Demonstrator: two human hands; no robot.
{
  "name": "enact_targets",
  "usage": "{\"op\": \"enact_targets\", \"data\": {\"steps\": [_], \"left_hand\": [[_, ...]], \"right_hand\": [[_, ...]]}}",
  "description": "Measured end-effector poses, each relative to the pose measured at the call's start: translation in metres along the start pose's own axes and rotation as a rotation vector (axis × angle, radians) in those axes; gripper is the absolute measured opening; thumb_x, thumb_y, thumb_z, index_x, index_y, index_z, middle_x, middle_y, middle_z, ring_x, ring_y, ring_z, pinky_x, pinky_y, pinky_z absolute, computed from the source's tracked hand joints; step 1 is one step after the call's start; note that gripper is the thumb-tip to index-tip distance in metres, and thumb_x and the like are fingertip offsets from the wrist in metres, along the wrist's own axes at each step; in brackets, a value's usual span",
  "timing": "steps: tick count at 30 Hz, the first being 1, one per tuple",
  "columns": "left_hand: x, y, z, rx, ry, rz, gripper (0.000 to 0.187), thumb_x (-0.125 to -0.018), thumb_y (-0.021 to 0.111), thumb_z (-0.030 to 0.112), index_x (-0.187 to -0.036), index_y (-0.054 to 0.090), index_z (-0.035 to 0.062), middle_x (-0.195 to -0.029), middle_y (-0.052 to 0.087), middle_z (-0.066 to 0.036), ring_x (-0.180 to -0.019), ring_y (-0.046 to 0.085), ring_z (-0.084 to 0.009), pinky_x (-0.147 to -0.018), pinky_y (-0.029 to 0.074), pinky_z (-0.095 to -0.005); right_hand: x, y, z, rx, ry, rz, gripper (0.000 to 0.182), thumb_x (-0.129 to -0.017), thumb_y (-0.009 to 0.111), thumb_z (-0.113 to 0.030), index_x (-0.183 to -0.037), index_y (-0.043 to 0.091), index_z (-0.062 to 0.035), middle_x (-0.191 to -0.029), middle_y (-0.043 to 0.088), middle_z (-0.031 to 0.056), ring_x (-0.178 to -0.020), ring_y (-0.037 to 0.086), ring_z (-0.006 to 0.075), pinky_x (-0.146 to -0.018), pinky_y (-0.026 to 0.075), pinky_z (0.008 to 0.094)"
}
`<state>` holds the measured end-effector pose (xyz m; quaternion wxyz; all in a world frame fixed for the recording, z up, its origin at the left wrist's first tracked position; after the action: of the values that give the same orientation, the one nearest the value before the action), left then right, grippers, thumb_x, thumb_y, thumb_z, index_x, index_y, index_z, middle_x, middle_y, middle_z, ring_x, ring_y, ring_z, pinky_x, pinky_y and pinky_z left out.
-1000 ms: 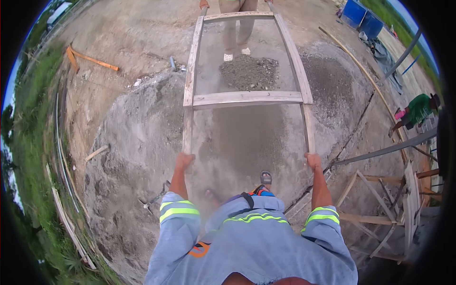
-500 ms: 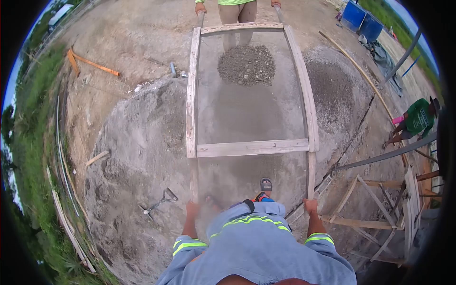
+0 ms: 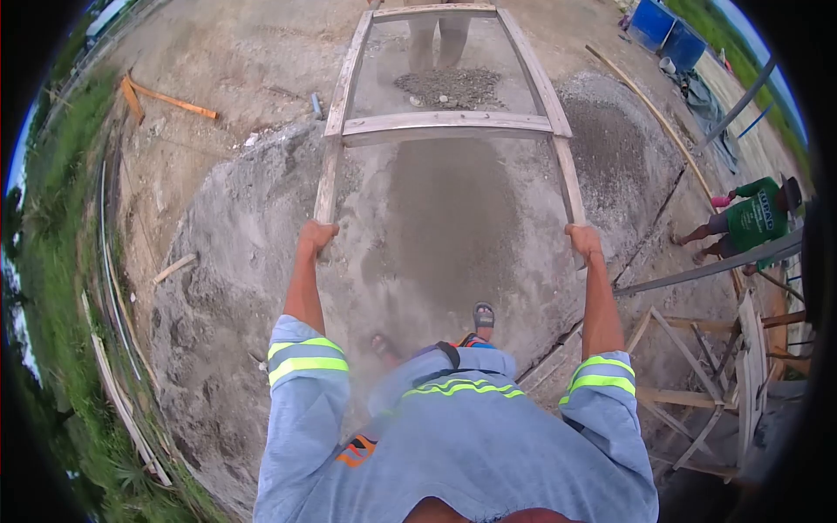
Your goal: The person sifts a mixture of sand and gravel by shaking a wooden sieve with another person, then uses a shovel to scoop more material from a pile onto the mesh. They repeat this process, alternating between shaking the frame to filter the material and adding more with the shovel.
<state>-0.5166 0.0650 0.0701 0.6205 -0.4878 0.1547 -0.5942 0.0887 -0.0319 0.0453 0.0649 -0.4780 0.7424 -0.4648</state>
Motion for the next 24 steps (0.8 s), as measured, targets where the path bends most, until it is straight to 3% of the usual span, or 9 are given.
{"op": "enact_targets", "data": {"steps": [4, 8, 11, 12, 14, 17, 20, 21, 24], "left_hand": [[-0.001, 0.007, -0.009, 0.075, 0.049, 0.046, 0.048, -0.061, 0.068, 0.029, -0.088, 0.064, -0.0098, -0.083, 0.064, -0.027, -0.082, 0.066, -0.0337, -0.070, 0.050, -0.0396], [0.065, 0.139, -0.133, 0.061, -0.062, 0.086, 0.050, -0.061, 0.071, 0.031, -0.091, 0.060, -0.0073, -0.088, 0.064, -0.026, -0.087, 0.064, -0.0338, -0.074, 0.050, -0.0395], [0.116, 0.208, -0.238, 0.114, -0.096, 0.065, 0.047, -0.057, 0.073, 0.027, -0.087, 0.060, -0.0071, -0.077, 0.064, -0.020, -0.075, 0.063, -0.0282, -0.065, 0.049, -0.0367], [0.127, 0.232, -0.276, 0.102, -0.083, 0.129, 0.041, -0.056, 0.072, 0.025, -0.080, 0.061, -0.0071, -0.064, 0.064, -0.014, -0.059, 0.063, -0.0223, -0.055, 0.049, -0.0336], [0.133, 0.264, -0.330, 0.062, -0.119, 0.111, 0.034, -0.055, 0.072, 0.024, -0.071, 0.062, -0.0053, -0.063, 0.064, -0.013, -0.058, 0.062, -0.0207, -0.054, 0.048, -0.0332], [0.127, 0.250, -0.318, -0.049, -0.245, -0.122, 0.074, -0.061, 0.074, 0.043, -0.108, 0.055, -0.0112, -0.100, 0.062, -0.027, -0.098, 0.060, -0.0378, -0.084, 0.047, -0.0428], [0.061, 0.215, -0.280, 0.049, -0.095, -0.258, 0.060, -0.057, 0.072, 0.040, -0.084, 0.063, -0.0128, -0.086, 0.064, -0.027, -0.090, 0.063, -0.0357, -0.076, 0.050, -0.0396], [0.050, 0.177, -0.223, 0.099, -0.284, -0.164, 0.055, -0.055, 0.070, 0.038, -0.081, 0.064, -0.0110, -0.083, 0.065, -0.026, -0.086, 0.065, -0.0344, -0.071, 0.051, -0.0389], [-0.007, 0.089, -0.115, 0.017, -0.086, -0.051, 0.050, -0.056, 0.066, 0.034, -0.081, 0.065, -0.0093, -0.077, 0.065, -0.023, -0.076, 0.066, -0.0321, -0.065, 0.050, -0.0394]], "right_hand": [[-0.006, -0.003, 0.008, 0.000, 0.052, 0.015, 0.051, -0.067, 0.060, -0.033, -0.095, 0.063, 0.0090, -0.086, 0.065, 0.0246, -0.085, 0.064, 0.0309, -0.074, 0.047, 0.0379], [0.034, 0.096, 0.172, 0.046, 0.096, 0.066, 0.050, -0.067, 0.062, -0.038, -0.084, 0.065, 0.0088, -0.078, 0.065, 0.0234, -0.080, 0.065, 0.0342, -0.070, 0.048, 0.0400], [0.106, 0.128, 0.267, -0.108, 0.180, 0.041, 0.033, -0.064, 0.068, -0.026, -0.074, 0.064, 0.0052, -0.061, 0.061, 0.0099, -0.058, 0.060, 0.0188, -0.054, 0.047, 0.0344], [0.121, 0.138, 0.294, -0.142, 0.322, -0.016, 0.048, -0.060, 0.072, -0.030, -0.090, 0.065, 0.0073, -0.082, 0.067, 0.0204, -0.080, 0.065, 0.0293, -0.071, 0.049, 0.0379], [0.145, 0.130, 0.298, -0.115, 0.489, -0.132, 0.054, -0.059, 0.072, -0.030, -0.095, 0.063, 0.0086, -0.086, 0.066, 0.0203, -0.082, 0.065, 0.0273, -0.070, 0.049, 0.0364], [0.154, 0.113, 0.254, -0.168, 0.372, -0.052, 0.054, -0.059, 0.072, -0.030, -0.094, 0.063, 0.0102, -0.084, 0.066, 0.0206, -0.077, 0.065, 0.0274, -0.067, 0.049, 0.0358], [0.092, 0.133, 0.260, -0.239, 0.280, -0.147, 0.048, -0.058, 0.070, -0.032, -0.079, 0.065, 0.0109, -0.073, 0.066, 0.0193, -0.072, 0.065, 0.0270, -0.066, 0.049, 0.0361], [0.075, 0.121, 0.223, -0.122, 0.212, -0.132, 0.052, -0.062, 0.068, -0.032, -0.087, 0.063, 0.0133, -0.080, 0.065, 0.0170, -0.077, 0.062, 0.0248, -0.069, 0.047, 0.0348], [0.019, 0.072, 0.108, -0.058, 0.067, -0.042, 0.043, -0.065, 0.061, -0.031, -0.082, 0.065, 0.0078, -0.074, 0.064, 0.0148, -0.071, 0.060, 0.0223, -0.065, 0.045, 0.0355]]}}
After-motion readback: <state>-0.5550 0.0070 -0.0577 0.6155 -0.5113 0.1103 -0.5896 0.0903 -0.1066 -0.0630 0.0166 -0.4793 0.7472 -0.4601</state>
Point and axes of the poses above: each hand's wrist, its own x-axis away from the middle knuckle, its own y-axis out of the palm, z = x × y, the point moved 1 cm from there along -x, towards the middle knuckle
